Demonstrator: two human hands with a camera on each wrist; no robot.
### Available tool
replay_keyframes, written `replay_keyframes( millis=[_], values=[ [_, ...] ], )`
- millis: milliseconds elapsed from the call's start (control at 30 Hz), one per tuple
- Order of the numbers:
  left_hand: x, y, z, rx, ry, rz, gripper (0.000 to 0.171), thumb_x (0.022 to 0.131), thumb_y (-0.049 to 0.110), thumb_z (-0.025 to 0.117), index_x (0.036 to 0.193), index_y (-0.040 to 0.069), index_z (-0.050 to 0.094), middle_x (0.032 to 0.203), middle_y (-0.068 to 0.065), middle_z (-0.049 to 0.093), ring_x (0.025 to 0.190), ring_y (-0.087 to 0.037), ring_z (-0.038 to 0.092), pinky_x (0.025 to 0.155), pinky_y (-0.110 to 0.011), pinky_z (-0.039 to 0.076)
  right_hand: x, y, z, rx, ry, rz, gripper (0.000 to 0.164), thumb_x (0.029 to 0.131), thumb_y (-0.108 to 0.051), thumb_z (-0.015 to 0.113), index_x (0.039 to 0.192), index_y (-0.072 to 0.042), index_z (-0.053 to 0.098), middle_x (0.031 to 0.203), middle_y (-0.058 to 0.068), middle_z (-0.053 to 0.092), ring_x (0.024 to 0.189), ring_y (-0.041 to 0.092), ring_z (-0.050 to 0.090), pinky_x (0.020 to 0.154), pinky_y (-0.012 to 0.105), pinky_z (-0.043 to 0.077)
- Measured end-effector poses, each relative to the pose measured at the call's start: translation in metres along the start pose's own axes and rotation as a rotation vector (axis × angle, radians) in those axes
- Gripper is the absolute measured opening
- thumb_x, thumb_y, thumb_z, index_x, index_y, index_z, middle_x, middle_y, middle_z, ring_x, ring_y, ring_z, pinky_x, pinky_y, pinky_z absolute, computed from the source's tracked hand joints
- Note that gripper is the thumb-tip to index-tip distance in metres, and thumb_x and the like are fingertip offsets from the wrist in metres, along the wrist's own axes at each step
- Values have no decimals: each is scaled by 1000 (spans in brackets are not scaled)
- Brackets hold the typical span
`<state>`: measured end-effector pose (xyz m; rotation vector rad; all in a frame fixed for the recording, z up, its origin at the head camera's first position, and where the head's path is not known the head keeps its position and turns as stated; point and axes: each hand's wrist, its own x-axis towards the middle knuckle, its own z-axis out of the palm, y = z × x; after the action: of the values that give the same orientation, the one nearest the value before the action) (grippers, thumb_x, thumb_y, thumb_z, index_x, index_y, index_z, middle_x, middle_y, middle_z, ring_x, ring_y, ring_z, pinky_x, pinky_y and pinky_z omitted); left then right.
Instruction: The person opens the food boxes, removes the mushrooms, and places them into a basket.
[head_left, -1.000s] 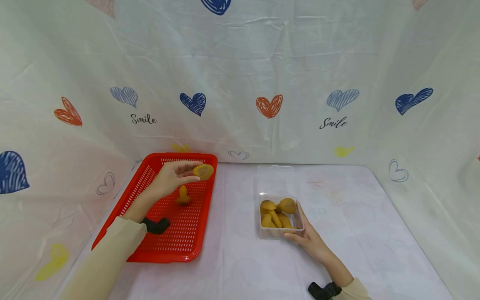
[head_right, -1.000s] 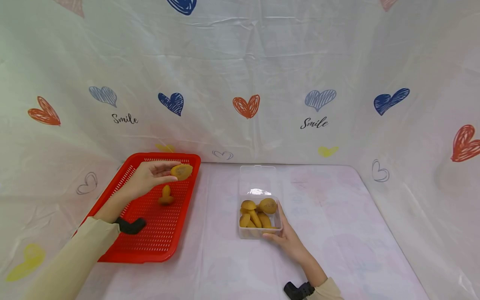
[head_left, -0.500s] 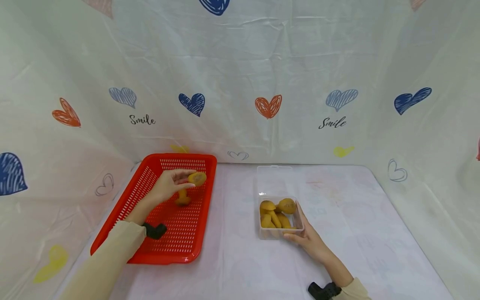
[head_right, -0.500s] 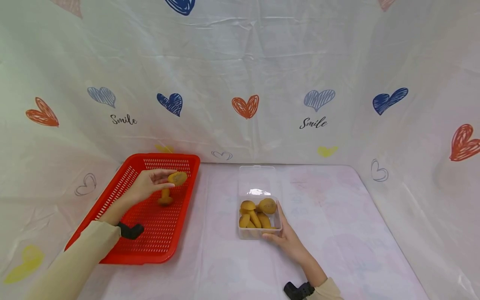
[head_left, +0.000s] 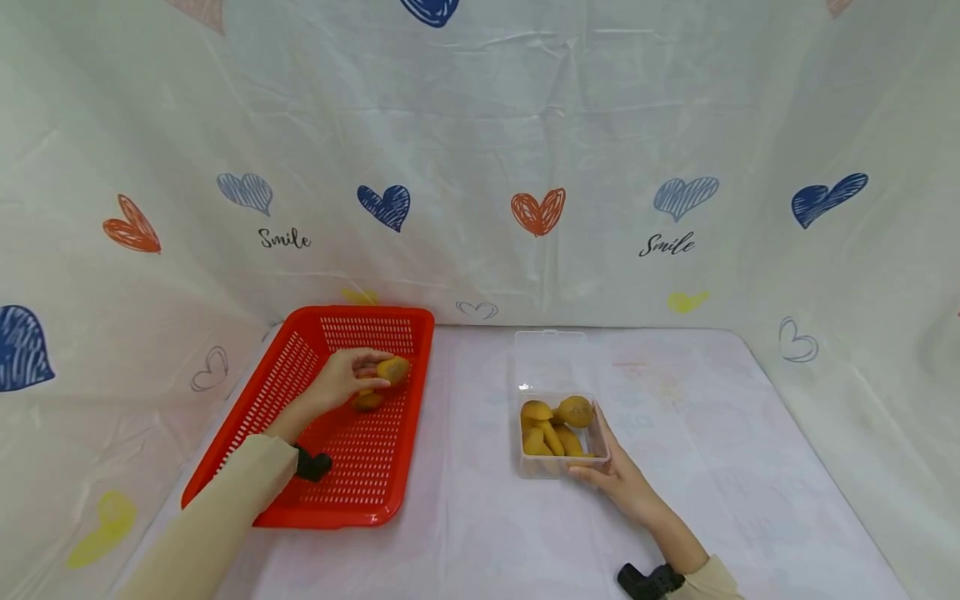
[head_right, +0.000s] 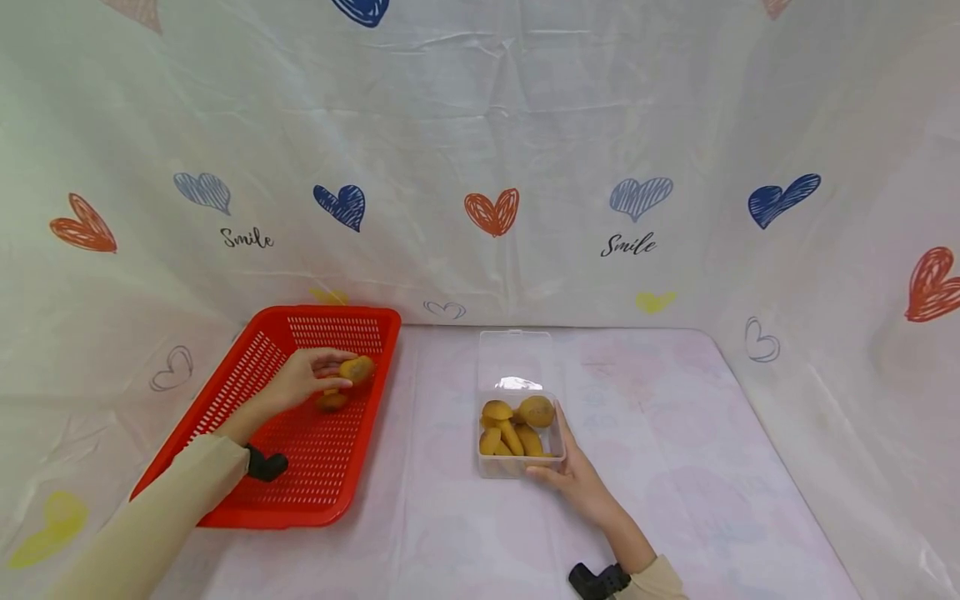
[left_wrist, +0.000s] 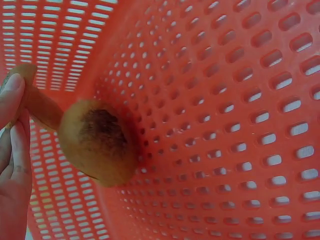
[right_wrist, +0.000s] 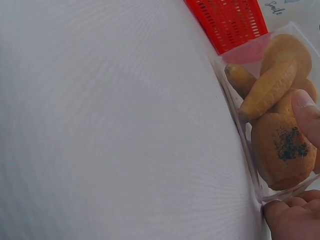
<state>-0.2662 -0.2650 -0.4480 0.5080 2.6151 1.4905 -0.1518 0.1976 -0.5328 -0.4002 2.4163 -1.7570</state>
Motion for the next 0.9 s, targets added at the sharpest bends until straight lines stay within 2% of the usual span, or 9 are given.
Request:
replay_keyframes(
  millis=[167, 233, 433, 500, 733, 800, 900],
  values=[
    [2, -8, 0, -26, -23, -14, 42, 85, -6, 74, 125, -10, 62, 124, -28, 63, 107, -40, 65, 83, -28, 57, 0, 1, 1, 5, -3, -3, 104, 94, -17, 72, 161, -23, -8, 165, 13, -10, 147, 40, 6, 77, 18, 47],
    [2, -11, 0, -30, -30, -21, 42, 85, -7, 73, 125, -11, 62, 124, -29, 62, 107, -40, 65, 83, -28, 57, 1, 1, 1, -6, -2, -6, 104, 94, -17, 72, 161, -22, -8, 165, 14, -9, 148, 40, 2, 81, 18, 46],
    [3, -16, 1, -29, -60, 18, 40, 84, -7, 74, 123, -12, 63, 122, -29, 63, 105, -40, 66, 82, -31, 58, 1, 0, 0, -15, 2, -5, 105, 93, -18, 73, 161, -19, -8, 165, 15, -8, 147, 41, 5, 77, 19, 46],
    [3, -17, 1, -19, -69, 29, 40, 83, -8, 75, 121, -12, 64, 121, -29, 64, 104, -40, 66, 82, -31, 58, 1, -1, 0, -19, 4, -8, 105, 93, -18, 73, 161, -18, -7, 165, 15, -7, 148, 40, 2, 84, 18, 45],
    [4, -21, 2, 6, -109, 48, 40, 81, -9, 77, 119, -12, 64, 121, -30, 62, 103, -40, 66, 84, -35, 58, 1, -1, -1, 2, -3, -20, 106, 93, -16, 73, 160, -21, -8, 165, 15, -9, 147, 40, 3, 80, 19, 47],
    [4, -21, 3, 13, -109, 48, 40, 80, -9, 77, 118, -12, 65, 120, -29, 63, 103, -39, 67, 84, -35, 58, 1, -1, -1, -13, 1, -17, 106, 92, -17, 73, 161, -21, -8, 165, 15, -9, 148, 41, 0, 86, 18, 45],
    [4, -21, 5, 42, -110, 52, 38, 80, -7, 78, 116, -11, 66, 117, -27, 65, 100, -37, 68, 83, -36, 58, 0, -2, 0, -22, 4, -9, 106, 92, -18, 74, 161, -22, -7, 165, 15, -9, 148, 42, 0, 88, 17, 44]
  ],
)
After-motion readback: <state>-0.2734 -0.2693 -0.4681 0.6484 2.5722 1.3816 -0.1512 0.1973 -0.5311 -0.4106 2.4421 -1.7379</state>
